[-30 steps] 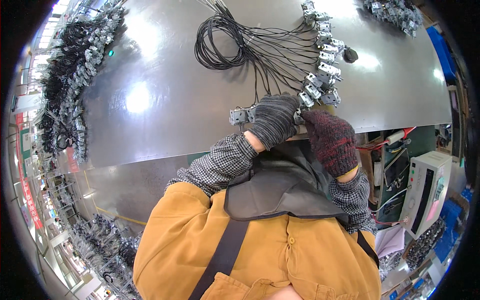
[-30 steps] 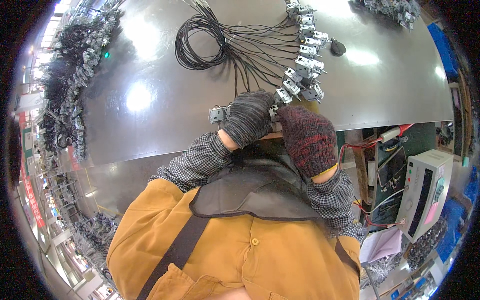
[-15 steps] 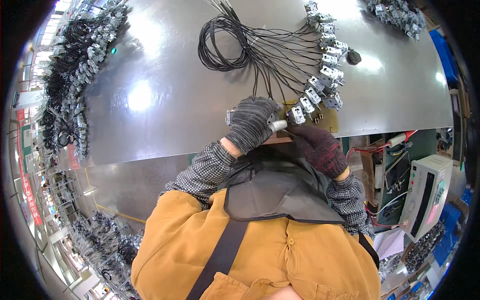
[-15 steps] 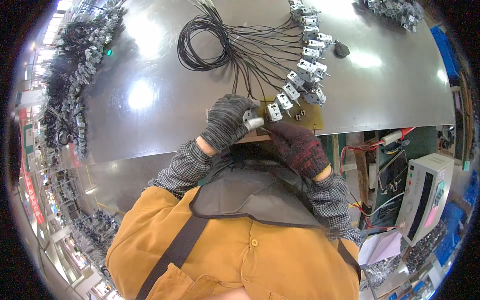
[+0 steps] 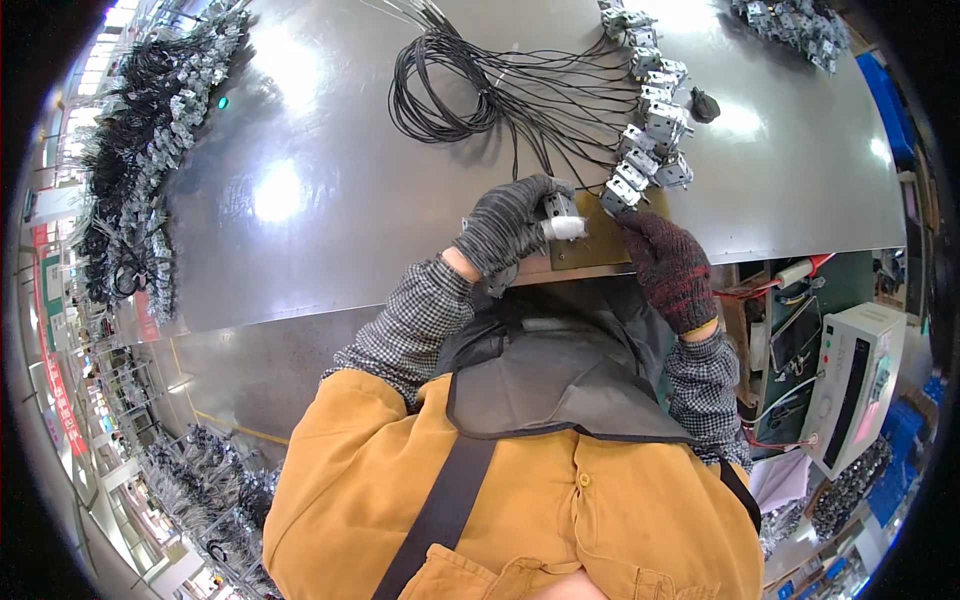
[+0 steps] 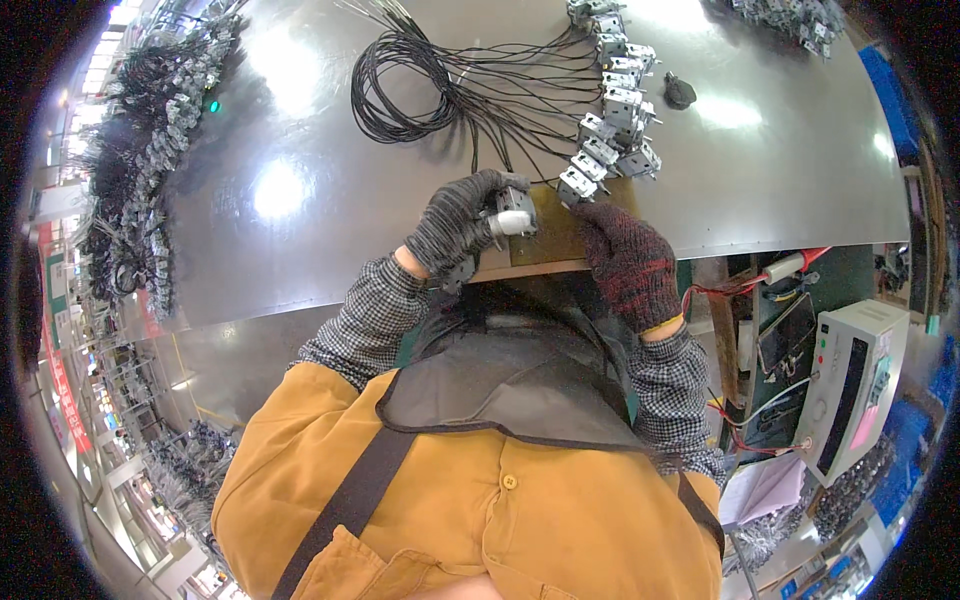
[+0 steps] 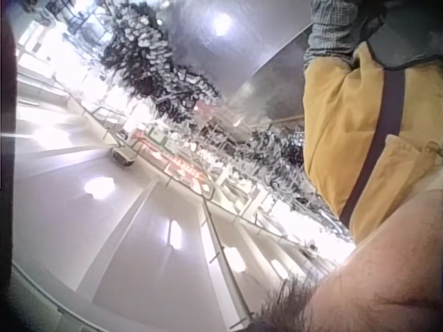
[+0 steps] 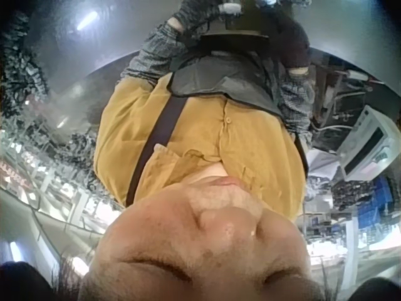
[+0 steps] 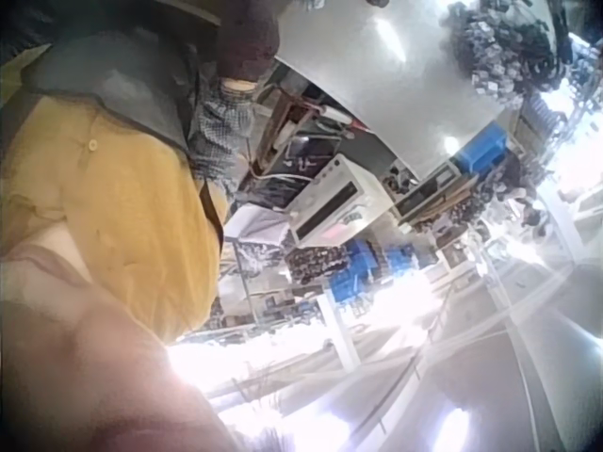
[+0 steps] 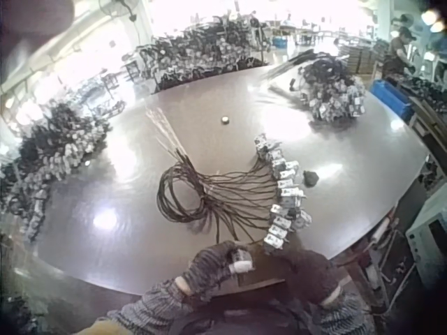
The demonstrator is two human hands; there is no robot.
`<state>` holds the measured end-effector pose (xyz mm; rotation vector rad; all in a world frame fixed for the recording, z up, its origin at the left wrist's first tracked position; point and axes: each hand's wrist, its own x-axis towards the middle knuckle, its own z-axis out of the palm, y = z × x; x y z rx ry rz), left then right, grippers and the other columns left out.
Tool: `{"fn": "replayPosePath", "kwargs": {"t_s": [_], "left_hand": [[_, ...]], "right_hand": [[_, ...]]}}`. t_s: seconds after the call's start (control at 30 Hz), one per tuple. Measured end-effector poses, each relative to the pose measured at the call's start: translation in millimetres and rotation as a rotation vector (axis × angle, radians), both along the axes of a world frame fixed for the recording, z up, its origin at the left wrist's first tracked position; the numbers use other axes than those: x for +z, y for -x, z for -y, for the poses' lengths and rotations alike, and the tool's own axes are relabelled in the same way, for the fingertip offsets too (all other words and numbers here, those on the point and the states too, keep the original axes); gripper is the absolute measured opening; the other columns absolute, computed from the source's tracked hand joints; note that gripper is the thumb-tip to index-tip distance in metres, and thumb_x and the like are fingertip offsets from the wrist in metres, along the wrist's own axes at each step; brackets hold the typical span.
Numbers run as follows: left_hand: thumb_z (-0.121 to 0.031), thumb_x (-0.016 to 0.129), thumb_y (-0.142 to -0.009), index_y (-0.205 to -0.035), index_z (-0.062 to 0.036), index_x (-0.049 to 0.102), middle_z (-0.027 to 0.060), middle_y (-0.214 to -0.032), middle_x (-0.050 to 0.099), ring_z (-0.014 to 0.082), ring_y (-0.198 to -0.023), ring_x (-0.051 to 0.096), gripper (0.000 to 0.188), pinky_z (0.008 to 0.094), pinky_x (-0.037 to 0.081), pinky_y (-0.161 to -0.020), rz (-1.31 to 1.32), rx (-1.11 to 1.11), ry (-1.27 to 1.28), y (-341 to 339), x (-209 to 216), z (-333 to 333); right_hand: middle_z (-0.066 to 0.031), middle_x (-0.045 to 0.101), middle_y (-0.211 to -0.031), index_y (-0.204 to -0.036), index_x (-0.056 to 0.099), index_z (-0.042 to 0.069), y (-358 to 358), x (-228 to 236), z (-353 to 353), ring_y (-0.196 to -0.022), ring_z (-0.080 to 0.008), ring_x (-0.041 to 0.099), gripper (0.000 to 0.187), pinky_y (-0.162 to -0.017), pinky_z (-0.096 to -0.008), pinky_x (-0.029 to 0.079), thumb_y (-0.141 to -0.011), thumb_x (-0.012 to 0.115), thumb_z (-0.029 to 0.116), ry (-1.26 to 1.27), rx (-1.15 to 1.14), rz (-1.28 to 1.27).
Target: Connect individual wires from a large bundle into specific electrical components on an assembly board.
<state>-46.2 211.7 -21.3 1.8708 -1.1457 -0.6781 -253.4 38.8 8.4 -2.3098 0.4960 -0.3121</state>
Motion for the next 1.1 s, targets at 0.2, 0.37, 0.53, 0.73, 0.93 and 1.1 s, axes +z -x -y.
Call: {"fn": "replayPosePath", "kwargs": {"t_s": [0.2, 0.37, 0.53, 0.73, 0.93, 1.1], "left_hand": [[-0.029, 0.083, -0.09, -0.125, -0.0053, 0.069, 0.009, -0.095, 0.075, 0.0198, -0.089, 0.073, 0.044, 0.0335, 0.059, -0.083, 0.038, -0.081, 0.045, -5.0, -11.0, 10.5], [-0.042, 0.088, -0.08, -0.112, -0.0072, 0.074, 0.0142, -0.091, 0.074, 0.0355, -0.085, 0.072, 0.049, 0.0438, 0.057, -0.077, 0.513, -0.19, -0.025, 14.9, 21.8, 28.4], [-0.047, 0.089, -0.074, -0.109, -0.0072, 0.075, 0.0148, -0.093, 0.074, 0.0357, -0.089, 0.071, 0.055, 0.0458, 0.055, -0.083, 0.544, -0.111, -0.067, 28.9, 15.6, 33.8], [-0.052, 0.089, -0.067, -0.104, -0.0106, 0.073, 0.0138, -0.099, 0.072, 0.0343, -0.097, 0.069, 0.057, 0.0474, 0.051, -0.089, 0.557, -0.063, -0.11, 34.8, 9.5, 41.5], [-0.049, 0.09, -0.067, -0.105, -0.0075, 0.072, 0.0149, -0.099, 0.072, 0.0354, -0.097, 0.07, 0.059, 0.0463, 0.053, -0.089, 0.561, -0.08, -0.099, 32.6, 5.8, 43.0], [-0.048, 0.091, -0.067, -0.104, -0.008, 0.072, 0.0139, -0.099, 0.072, 0.0345, -0.098, 0.069, 0.057, 0.0463, 0.052, -0.09, 0.567, -0.092, -0.092, 31.2, 5.3, 43.4]], "right_hand": [[-0.019, 0.074, -0.109, -0.12, 0.073, 0.006, -3.1, -2.2, 2.1, -0.097, -0.0368, 0.072, 0.023, -0.084, -0.0435, 0.057, -0.099, 0.067, 0.012, -0.016, -0.041, -0.023], [-0.0188, 0.075, -0.107, -0.119, 0.074, 0.006, -4.9, 7.4, 1.9, -0.095, -0.0364, 0.072, 0.022, -0.083, -0.0437, 0.056, -0.099, 0.067, 0.012, 0.015, -0.049, -0.016], [-0.0187, 0.075, -0.105, -0.116, 0.075, 0.006, -4.8, 33.5, -3.2, -0.096, -0.0371, 0.073, 0.021, -0.084, -0.0433, 0.057, -0.097, 0.069, 0.011, 0.034, 0.025, 0.027], [-0.0187, 0.076, -0.104, -0.112, 0.076, 0.005, -12.6, 42.8, -9.2, -0.093, -0.0378, 0.074, 0.02, -0.083, -0.0436, 0.059, -0.094, 0.07, 0.011, 0.204, 0.106, -0.015], [-0.0185, 0.075, -0.099, -0.112, 0.075, 0.007, -11.5, 45.9, -9.7, -0.089, -0.0383, 0.073, 0.022, -0.079, -0.0458, 0.059, -0.092, 0.068, 0.01, 0.305, 0.145, -0.104], [-0.0184, 0.075, -0.098, -0.113, 0.075, 0.007, -10.1, 42.0, -10.1, -0.089, -0.0385, 0.073, 0.023, -0.08, -0.046, 0.059, -0.092, 0.067, 0.01, 0.317, 0.128, -0.062]]}}
